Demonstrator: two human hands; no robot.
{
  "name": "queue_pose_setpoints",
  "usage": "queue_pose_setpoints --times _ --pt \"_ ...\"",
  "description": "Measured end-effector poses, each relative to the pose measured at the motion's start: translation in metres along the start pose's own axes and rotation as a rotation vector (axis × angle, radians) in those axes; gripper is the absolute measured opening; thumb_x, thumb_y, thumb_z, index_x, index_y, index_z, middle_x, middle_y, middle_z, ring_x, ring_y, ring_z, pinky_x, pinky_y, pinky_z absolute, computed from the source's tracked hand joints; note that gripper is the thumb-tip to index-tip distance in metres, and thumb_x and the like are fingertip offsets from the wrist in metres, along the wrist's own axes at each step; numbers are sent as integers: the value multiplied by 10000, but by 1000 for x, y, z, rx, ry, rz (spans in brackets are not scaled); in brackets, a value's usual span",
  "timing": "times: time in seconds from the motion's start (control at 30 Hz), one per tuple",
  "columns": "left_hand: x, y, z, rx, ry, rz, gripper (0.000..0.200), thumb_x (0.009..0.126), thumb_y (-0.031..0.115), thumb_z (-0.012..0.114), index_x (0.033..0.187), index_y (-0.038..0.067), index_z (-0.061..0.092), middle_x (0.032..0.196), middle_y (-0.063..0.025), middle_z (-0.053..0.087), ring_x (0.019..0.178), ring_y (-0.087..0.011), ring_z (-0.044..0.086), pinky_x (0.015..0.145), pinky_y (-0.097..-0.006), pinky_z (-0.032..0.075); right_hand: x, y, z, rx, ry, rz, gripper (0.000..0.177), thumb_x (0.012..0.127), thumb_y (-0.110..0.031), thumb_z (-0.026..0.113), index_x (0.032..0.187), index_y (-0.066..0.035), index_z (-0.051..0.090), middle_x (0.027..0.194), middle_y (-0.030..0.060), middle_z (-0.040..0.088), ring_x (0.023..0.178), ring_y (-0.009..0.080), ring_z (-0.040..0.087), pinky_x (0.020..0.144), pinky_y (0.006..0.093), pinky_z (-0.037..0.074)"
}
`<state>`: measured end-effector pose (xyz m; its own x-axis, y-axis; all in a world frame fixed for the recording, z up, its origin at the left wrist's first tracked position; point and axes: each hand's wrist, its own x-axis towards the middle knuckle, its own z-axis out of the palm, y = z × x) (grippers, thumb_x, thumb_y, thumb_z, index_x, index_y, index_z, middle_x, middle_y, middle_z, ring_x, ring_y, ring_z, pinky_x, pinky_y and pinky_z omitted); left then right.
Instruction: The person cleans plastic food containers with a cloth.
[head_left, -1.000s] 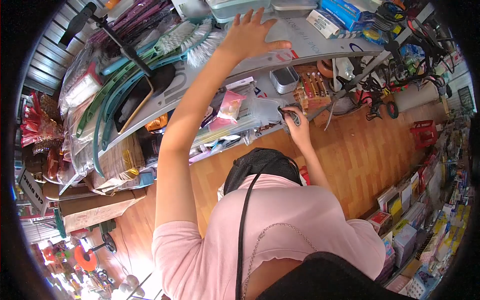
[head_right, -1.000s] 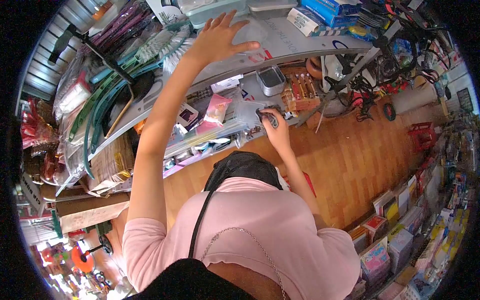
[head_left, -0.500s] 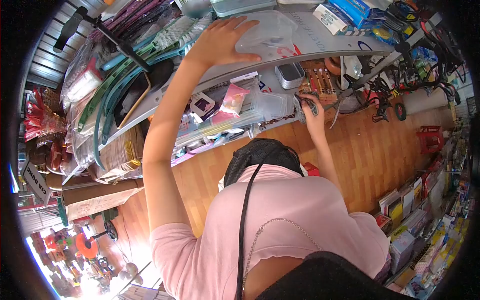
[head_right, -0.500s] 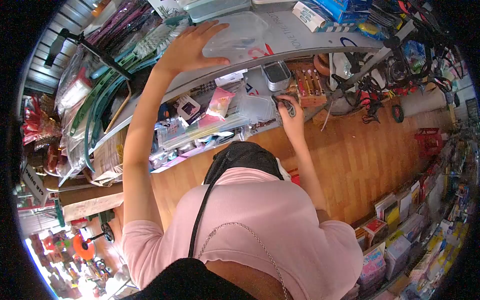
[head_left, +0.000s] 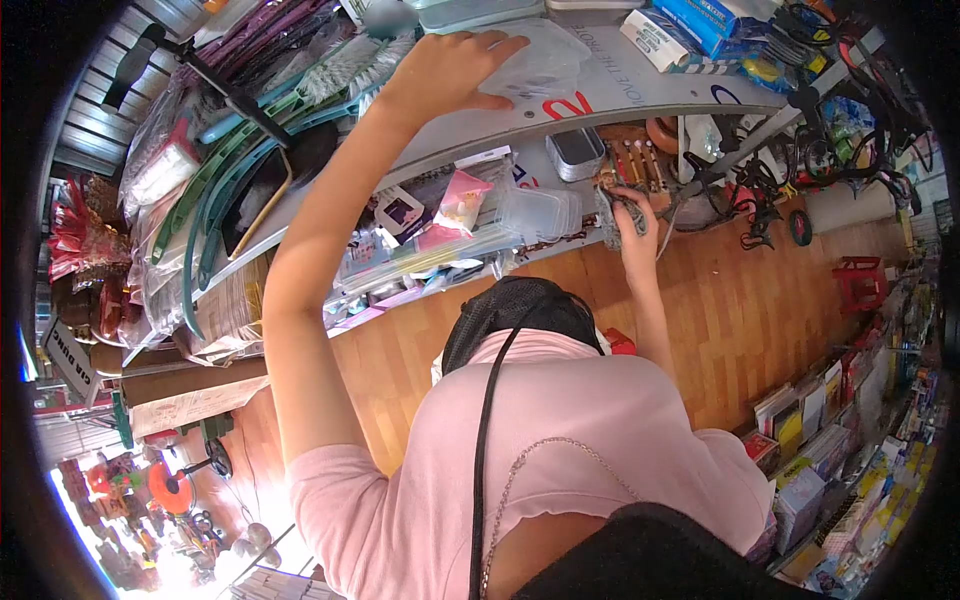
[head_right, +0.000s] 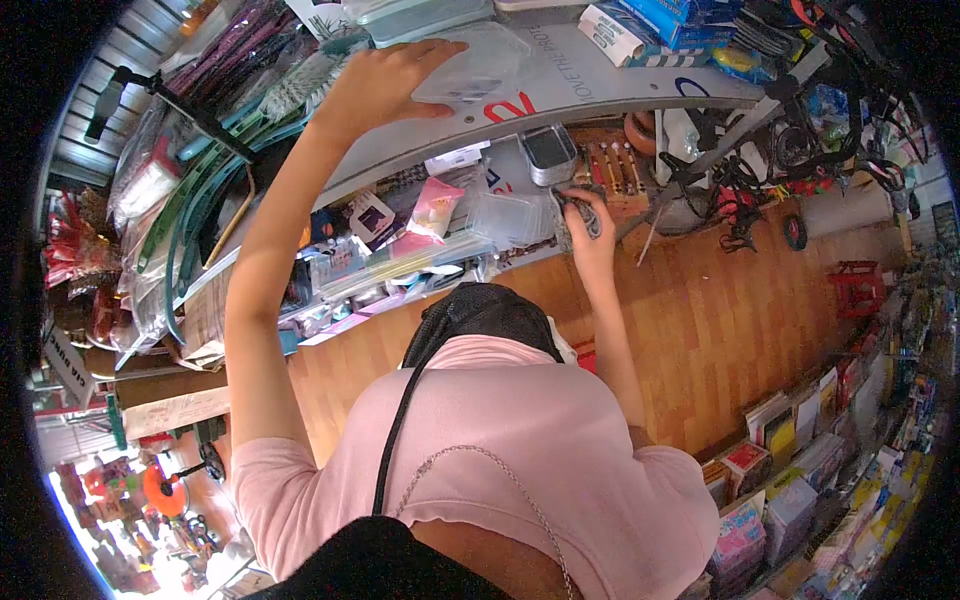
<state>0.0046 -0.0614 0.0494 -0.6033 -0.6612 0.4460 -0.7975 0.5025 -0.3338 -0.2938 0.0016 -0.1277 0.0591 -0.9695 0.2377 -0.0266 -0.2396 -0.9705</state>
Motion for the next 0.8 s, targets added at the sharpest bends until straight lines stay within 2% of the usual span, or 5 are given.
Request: queue_pose_setpoints --times 0.1,0.23,0.5,0.6,0.8 --pt "6 5 -4 52 -175 -101 806 610 350 820 1334 184 505 1197 -68 638 900 -275 682 714 -382 575 3 -8 -1 -13 13 -35 181 886 -93 574 1030 -4 638 1024 58 640 990 156 563 930 284 391" --pt "8 7 1 62 -157 -107 828 588 282 840 1334 179 497 1169 -61 644 881 -266 685 703 -372 581 6 -12 -3 34 20 4 181 889 -93 570 1032 -2 636 1028 56 639 990 148 557 927 282 392" --pt "10 10 9 71 210 -112 787 636 194 787 1337 249 433 1023 -78 618 803 -237 688 583 -327 590 5 -26 -5 -19 27 -34 187 910 -117 564 1051 -16 632 1041 49 635 988 148 553 926 281 391" --pt "6 3 12 136 255 -70 768 704 252 768 1376 321 404 1188 -43 579 795 -257 687 599 -353 601 5 -23 -9 -19 36 -4 188 914 -126 565 1053 -19 631 1047 50 635 993 146 550 930 280 387" --pt "11 1 16 175 211 -118 772 682 234 784 1357 320 417 1146 -20 579 833 -235 683 607 -344 602 7 -23 -12 17 40 17 194 915 -137 568 1057 -20 630 1056 51 638 1003 150 551 937 281 382"
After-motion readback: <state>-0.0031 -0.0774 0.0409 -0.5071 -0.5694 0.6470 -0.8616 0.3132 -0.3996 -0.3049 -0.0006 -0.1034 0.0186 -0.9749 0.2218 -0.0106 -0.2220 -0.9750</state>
